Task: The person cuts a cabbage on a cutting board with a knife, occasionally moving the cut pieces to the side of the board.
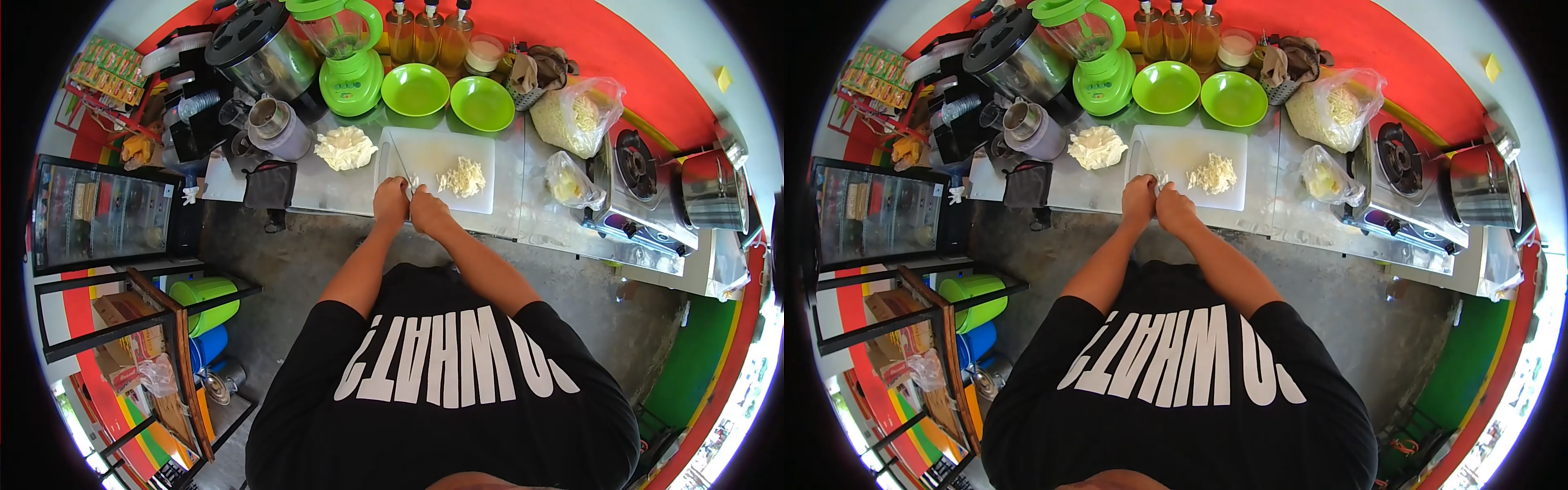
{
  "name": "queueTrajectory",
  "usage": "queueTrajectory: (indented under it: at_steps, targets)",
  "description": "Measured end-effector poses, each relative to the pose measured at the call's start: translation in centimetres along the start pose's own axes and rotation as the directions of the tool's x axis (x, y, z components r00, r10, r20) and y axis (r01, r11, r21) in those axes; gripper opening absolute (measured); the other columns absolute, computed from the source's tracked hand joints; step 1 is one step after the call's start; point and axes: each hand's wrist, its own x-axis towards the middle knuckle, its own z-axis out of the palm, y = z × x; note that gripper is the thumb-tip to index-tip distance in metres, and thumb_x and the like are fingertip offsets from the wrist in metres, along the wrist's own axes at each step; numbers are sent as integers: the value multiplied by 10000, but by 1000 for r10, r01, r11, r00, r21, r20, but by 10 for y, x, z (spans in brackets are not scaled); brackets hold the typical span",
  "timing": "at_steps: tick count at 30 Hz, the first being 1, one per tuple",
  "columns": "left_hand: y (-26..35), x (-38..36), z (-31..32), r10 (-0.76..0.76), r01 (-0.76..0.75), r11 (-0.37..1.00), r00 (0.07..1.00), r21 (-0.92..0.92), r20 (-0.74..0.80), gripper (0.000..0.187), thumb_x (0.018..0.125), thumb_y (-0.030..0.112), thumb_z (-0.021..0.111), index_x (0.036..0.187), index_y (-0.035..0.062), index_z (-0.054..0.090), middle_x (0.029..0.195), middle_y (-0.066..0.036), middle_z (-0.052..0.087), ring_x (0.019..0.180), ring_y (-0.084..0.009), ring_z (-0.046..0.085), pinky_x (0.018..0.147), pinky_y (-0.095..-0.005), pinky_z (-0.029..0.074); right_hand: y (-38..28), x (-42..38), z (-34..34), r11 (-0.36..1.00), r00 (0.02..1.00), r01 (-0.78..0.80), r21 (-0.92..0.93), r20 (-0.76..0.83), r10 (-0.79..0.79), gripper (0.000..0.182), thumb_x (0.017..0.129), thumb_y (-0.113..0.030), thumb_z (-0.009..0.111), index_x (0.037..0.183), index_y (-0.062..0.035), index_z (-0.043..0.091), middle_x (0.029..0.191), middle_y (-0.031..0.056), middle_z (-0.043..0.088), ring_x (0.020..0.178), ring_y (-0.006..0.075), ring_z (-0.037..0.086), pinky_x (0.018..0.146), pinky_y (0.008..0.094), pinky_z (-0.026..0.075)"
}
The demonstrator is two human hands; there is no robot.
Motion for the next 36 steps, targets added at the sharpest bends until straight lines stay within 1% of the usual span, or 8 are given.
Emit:
queueTrajectory:
  at_steps: [6, 8, 11, 18, 20, 23, 27, 36]
  targets:
    - [-2, 0, 3, 43, -42, 999, 999, 4, -25, 119, 891, 78, 605, 899, 19, 708, 929, -191, 702, 875, -404, 669, 774, -476, 526, 4, -14, 9, 999, 1000, -5, -44, 19, 6, 345, 902, -66, 629, 1166, 52, 441, 1072, 318, 695, 1057, 434, 696, 914, 478, 561]
    - [-2, -1, 3, 39, -39, 999, 999, -8, -19, 123, 905, 94, 597, 902, 28, 700, 937, -185, 693, 899, -410, 659, 786, -489, 526, 8, -9, 18, 998, 998, -27, 55, -49, 29, 350, 867, -19, 639, 1147, 61, 444, 1038, 329, 696, 1027, 463, 695, 891, 503, 564]
    - [-2, 0, 2, 32, -32, 999, 999, -10, -4, 123, 917, 109, 591, 916, 38, 692, 945, -181, 680, 922, -415, 648, 796, -502, 526, 10, -4, 20, 998, 997, -27, 56, -68, 31, 357, 849, 5, 650, 1137, 57, 445, 1037, 331, 694, 1019, 469, 695, 883, 508, 564]
    - [-3, -1, 2, 54, -54, 998, 999, -24, -3, 72, 909, 81, 593, 924, 39, 649, 935, -179, 655, 904, -413, 637, 787, -507, 515, 6, -4, -4, 999, 1000, 29, -41, 0, -29, 406, 838, 15, 658, 1176, 77, 441, 1074, 334, 686, 1041, 455, 695, 889, 494, 564]
    - [-5, -2, 4, 56, -56, 998, 998, -21, -12, 59, 907, 80, 594, 915, 39, 636, 930, -177, 651, 899, -413, 634, 784, -509, 513, 2, -9, -12, 995, 998, 34, -94, 60, -28, 496, 811, -30, 737, 1195, 87, 448, 1087, 319, 695, 1062, 428, 700, 910, 452, 568]
    - [-7, -2, 6, 61, -62, 998, 998, -19, -16, 43, 901, 80, 600, 909, 42, 620, 923, -171, 645, 895, -411, 630, 779, -512, 510, 2, -8, -11, 997, 997, 2, -75, 73, 3, 574, 762, -1, 778, 1213, 96, 436, 1088, 317, 696, 1067, 427, 699, 911, 450, 568]
    - [-6, -1, 5, 57, -57, 998, 998, -11, -6, 45, 889, 89, 617, 914, 51, 618, 919, -166, 643, 894, -407, 630, 773, -514, 510, 6, -12, -9, 998, 995, 35, -49, 93, -31, 477, 818, 37, 668, 1222, 123, 429, 1085, 348, 678, 1067, 452, 688, 894, 483, 563]
    - [-7, -1, 2, 88, -89, 995, 996, -39, -9, 48, 874, 92, 625, 918, 75, 617, 887, -140, 632, 848, -389, 638, 737, -501, 510, 8, -10, -5, 1000, 997, 15, 7, 73, -15, 413, 838, 79, 620, 1197, 119, 420, 974, 355, 679, 825, 439, 731, 632, 457, 591]
